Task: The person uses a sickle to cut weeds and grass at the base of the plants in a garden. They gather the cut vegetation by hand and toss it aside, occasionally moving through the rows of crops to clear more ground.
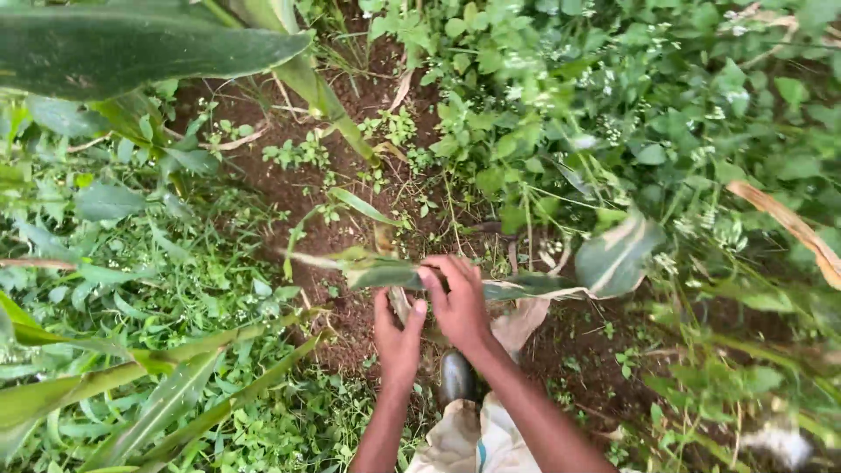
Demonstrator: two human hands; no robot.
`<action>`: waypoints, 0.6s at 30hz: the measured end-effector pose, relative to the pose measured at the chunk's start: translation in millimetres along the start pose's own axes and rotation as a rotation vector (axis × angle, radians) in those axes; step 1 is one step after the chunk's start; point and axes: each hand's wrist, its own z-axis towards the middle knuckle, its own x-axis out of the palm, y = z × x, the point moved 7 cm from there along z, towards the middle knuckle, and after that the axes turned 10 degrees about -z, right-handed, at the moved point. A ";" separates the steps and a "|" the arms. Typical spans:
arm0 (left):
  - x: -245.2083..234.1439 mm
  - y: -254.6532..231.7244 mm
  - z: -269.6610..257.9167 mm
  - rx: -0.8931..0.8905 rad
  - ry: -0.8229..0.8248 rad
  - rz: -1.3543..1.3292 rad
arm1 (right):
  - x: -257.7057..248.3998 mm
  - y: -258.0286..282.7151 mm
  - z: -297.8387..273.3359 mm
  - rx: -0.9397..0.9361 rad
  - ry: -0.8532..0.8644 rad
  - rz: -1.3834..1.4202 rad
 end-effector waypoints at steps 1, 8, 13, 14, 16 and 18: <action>6.4 -16.3 -8.7 -0.032 -0.031 0.026 | -7.2 8.0 -3.9 0.075 0.042 0.094; 24.3 -9.1 -16.2 0.234 -0.035 -0.079 | -49.5 17.0 -33.8 0.252 0.054 0.400; 36.2 -12.5 -41.0 0.210 0.023 -0.008 | -103.8 19.0 -42.0 0.254 0.041 0.401; 37.6 -13.5 -44.6 0.203 0.031 -0.006 | -114.3 18.3 -43.0 0.244 0.052 0.364; 54.5 -50.7 -64.8 0.158 0.035 -0.038 | -135.8 20.3 -45.9 0.259 0.081 0.308; 56.7 -51.7 -74.7 0.110 0.040 -0.062 | -148.7 17.1 -53.0 0.279 0.109 0.258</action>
